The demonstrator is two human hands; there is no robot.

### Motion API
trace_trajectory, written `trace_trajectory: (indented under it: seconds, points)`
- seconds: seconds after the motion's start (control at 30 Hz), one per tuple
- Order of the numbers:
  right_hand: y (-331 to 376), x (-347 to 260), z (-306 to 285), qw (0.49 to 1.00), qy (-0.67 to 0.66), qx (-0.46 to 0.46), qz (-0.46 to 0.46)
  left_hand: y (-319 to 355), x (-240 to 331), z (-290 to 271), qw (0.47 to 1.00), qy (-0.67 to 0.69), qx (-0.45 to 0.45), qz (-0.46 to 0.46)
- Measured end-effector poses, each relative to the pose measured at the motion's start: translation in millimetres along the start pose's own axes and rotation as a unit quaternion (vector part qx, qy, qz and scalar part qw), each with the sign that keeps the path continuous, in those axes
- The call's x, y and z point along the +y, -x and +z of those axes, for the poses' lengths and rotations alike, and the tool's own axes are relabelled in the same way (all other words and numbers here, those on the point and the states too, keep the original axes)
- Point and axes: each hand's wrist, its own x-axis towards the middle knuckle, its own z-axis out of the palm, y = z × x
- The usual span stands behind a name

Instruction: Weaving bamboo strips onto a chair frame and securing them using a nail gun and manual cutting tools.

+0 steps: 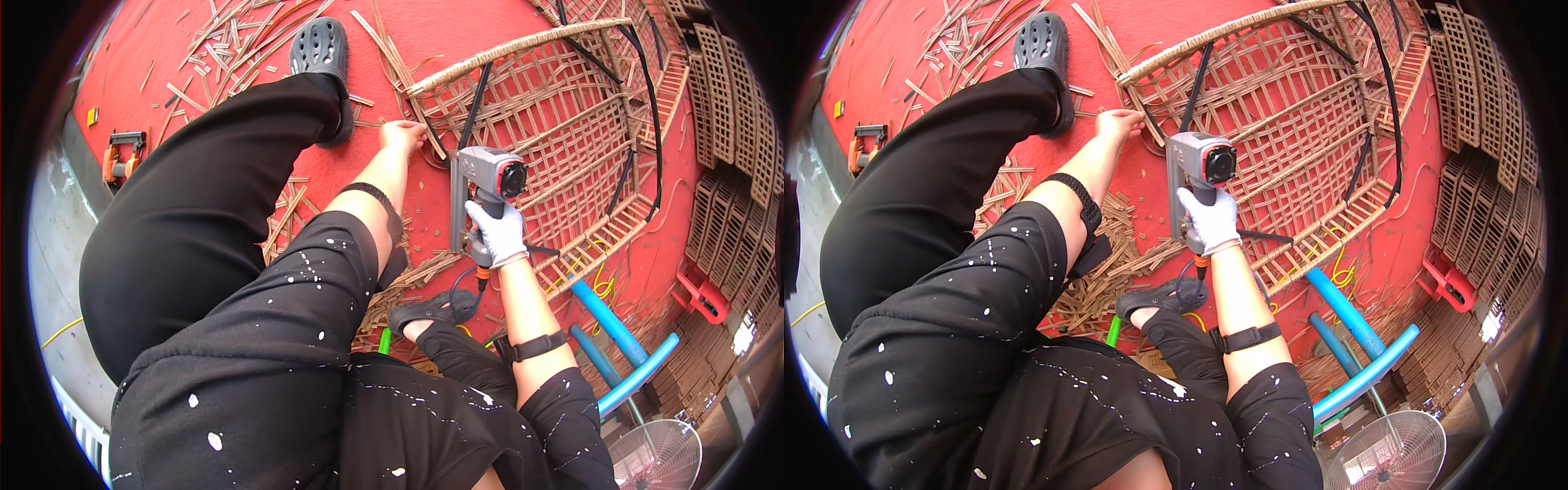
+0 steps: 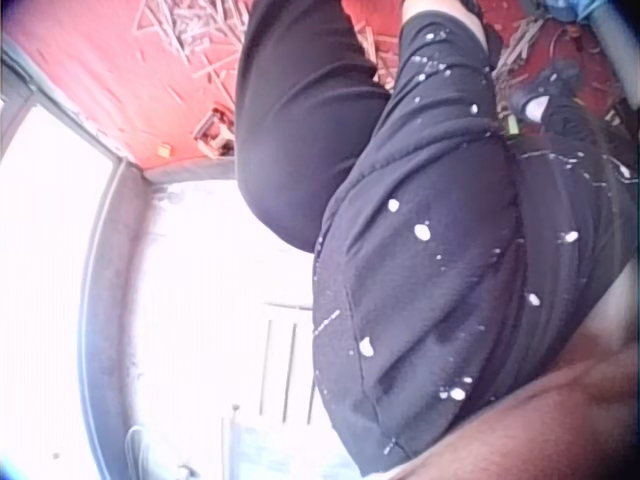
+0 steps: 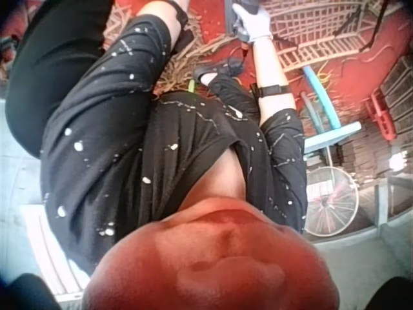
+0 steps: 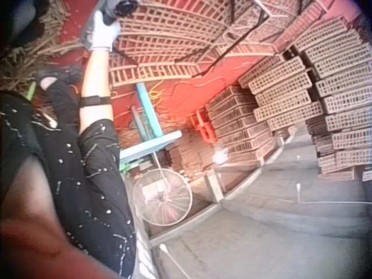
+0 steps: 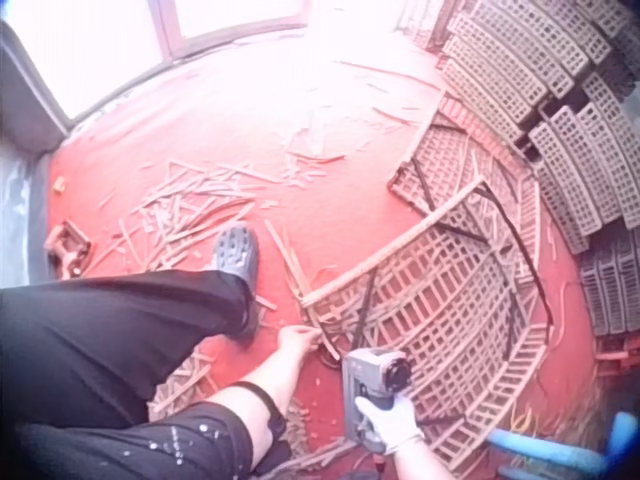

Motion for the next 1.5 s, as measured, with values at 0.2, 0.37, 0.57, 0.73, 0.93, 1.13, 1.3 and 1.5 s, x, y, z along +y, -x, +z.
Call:
trace_trajectory:
  seconds: [0.2,0.37,0.57,0.73,0.93,1.13,1.3,1.5]
  points:
    - [-0.8,3.5,-0.4,1.000,-0.010,0.007,0.006,2.0,1.2,4.2,1.000,-0.006,0.013,-0.011]
    - [-0.6,2.0,0.2,1.000,-0.015,-0.012,0.004,-1.3,-3.0,10.2,1.000,0.005,-0.010,0.006]
    - [-0.9,3.4,5.3,1.000,-0.005,-0.003,0.000,-2.2,-5.4,13.8,1.000,0.000,0.013,0.015]
    - [-3.4,9.7,2.8,1.000,0.001,0.001,0.013,-1.8,-8.0,17.6,0.996,-0.080,0.041,0.025]
    - [-1.6,7.2,7.1,0.999,-0.018,-0.001,0.033,-15.0,-26.3,10.3,0.985,-0.125,0.085,0.077]
    - [-5.4,16.2,4.6,0.999,-0.022,-0.003,0.027,-8.1,-15.2,5.7,0.983,-0.153,0.050,0.091]
    - [-3.9,16.0,4.4,1.000,-0.013,-0.014,0.024,4.4,-2.2,3.5,0.989,-0.135,0.022,0.064]
    - [-2.3,13.6,6.0,0.999,-0.030,-0.019,0.033,3.8,-4.3,6.0,0.994,-0.103,0.041,-0.018]
